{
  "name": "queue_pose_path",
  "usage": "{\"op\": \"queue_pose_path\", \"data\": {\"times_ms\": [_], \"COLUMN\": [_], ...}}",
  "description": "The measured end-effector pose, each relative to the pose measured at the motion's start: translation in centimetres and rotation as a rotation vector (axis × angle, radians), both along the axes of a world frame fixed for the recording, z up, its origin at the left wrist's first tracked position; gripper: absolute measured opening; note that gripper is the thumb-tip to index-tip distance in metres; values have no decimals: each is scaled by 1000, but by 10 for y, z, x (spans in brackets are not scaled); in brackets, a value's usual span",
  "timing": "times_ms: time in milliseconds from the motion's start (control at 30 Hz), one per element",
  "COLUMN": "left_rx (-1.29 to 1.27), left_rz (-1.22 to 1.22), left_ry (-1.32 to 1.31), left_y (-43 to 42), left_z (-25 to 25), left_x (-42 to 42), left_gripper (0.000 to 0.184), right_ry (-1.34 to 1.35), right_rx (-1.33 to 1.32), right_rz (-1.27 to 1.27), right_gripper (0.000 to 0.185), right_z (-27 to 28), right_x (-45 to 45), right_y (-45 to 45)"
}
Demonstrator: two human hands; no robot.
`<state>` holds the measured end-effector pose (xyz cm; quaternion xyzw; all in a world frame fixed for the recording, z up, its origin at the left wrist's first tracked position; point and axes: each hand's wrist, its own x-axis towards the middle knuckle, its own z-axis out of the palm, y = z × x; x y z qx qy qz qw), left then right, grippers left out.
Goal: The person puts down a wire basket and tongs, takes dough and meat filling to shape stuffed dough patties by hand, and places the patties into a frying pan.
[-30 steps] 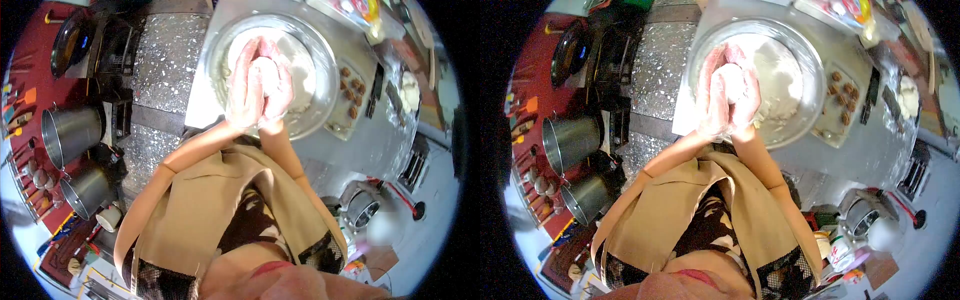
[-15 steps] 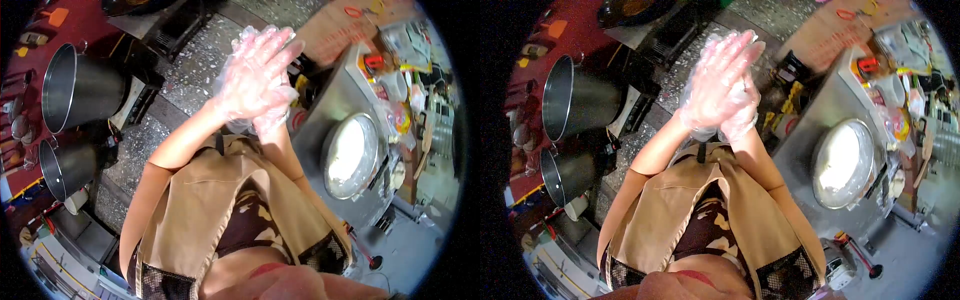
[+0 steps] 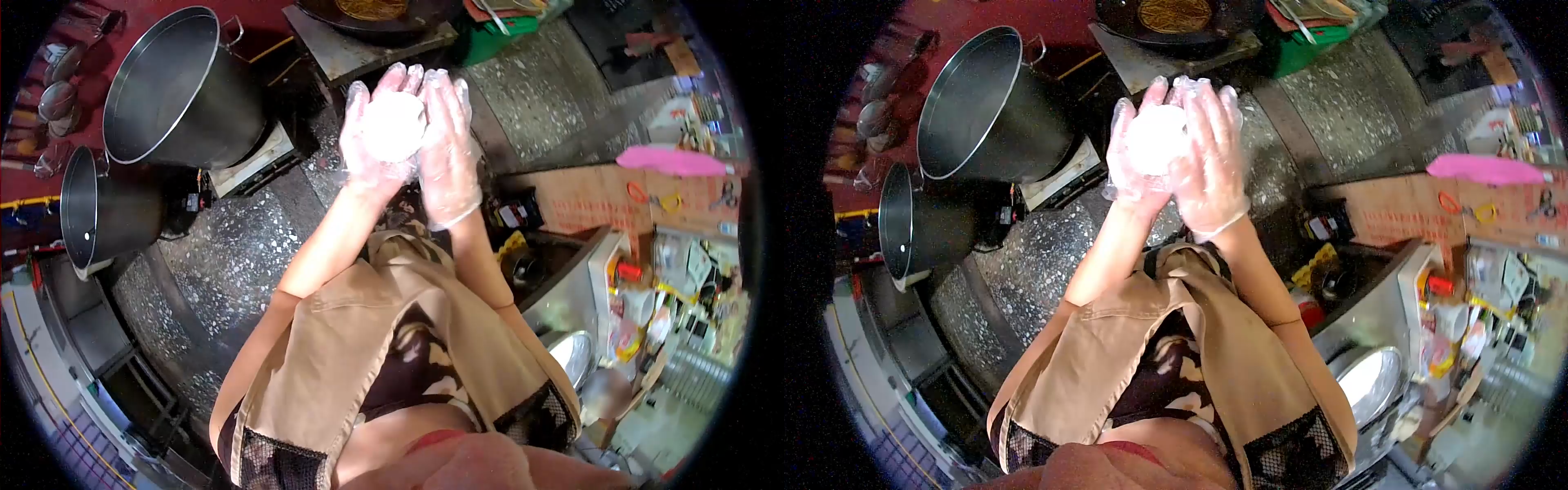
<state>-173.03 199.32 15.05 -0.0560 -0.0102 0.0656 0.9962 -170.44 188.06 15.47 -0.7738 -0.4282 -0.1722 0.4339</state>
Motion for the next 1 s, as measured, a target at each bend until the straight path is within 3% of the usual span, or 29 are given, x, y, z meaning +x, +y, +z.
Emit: {"op": "queue_pose_path", "data": {"times_ms": [67, 100, 167, 200, 233, 300, 333, 367, 433, 467, 567, 600, 633, 700, 733, 767, 833, 867, 933, 1000], "left_rx": [-221, 46, 13, -201, -196, 119, 263, 642, 1577, 1872, 2134, 2106, 2100, 2074, 2011, 1937, 1756, 1754, 1749, 1789], "left_rz": [-90, 33, 136, 74, 81, 99, 184, 327, 304, 369, 490, 441, 435, 547, 608, 670, 657, 633, 614, 586], "left_ry": [-142, -29, -156, -170, -174, -52, 166, 476, 530, 299, 170, 170, 192, 446, 562, 672, 927, 1020, 1188, 1349], "left_y": [14, 9, 20, 31, 39, 55, 59, 57, 67, 81, 97, 101, 105, 118, 127, 135, 148, 154, 161, 160], "left_z": [-30, -42, -67, -77, -82, -79, -74, -70, -54, -69, -64, -59, -61, -64, -70, -75, -75, -80, -94, -109], "left_x": [22, 41, 72, 91, 108, 145, 162, 179, 198, 209, 241, 248, 252, 258, 254, 249, 233, 218, 184, 144], "left_gripper": [53, 52, 50, 51, 51, 52, 56, 59, 64, 70, 85, 82, 82, 84, 82, 80, 72, 69, 63, 59], "right_ry": [-20, -28, 59, 83, 116, 28, 192, 741, 1760, 1893, 1667, 1669, 1584, 1397, 1273, 1049, 877, 753, 638, 657], "right_rx": [-29, -7, -77, 0, 73, 224, 259, 231, 437, 444, 166, -12, 0, -158, -294, -344, -795, -892, -1053, -1068], "right_rz": [-13, -11, 113, 144, 172, 3, -8, -1, 158, 358, 264, 137, 220, 304, 304, 275, 101, 12, -120, -235], "right_gripper": [73, 76, 75, 72, 70, 59, 49, 43, 33, 26, 22, 24, 33, 42, 51, 60, 68, 64, 58, 72], "right_z": [-11, -25, -34, -39, -38, -26, -29, -29, -41, -46, -66, -67, -67, -92, -69, -95, -97, -83, -117, -148], "right_x": [11, 23, 63, 85, 106, 149, 170, 179, 224, 245, 291, 311, 325, 363, 377, 397, 444, 455, 500, 535], "right_y": [32, 47, 56, 60, 63, 61, 59, 58, 59, 62, 83, 91, 97, 113, 132, 141, 178, 195, 219, 237]}}
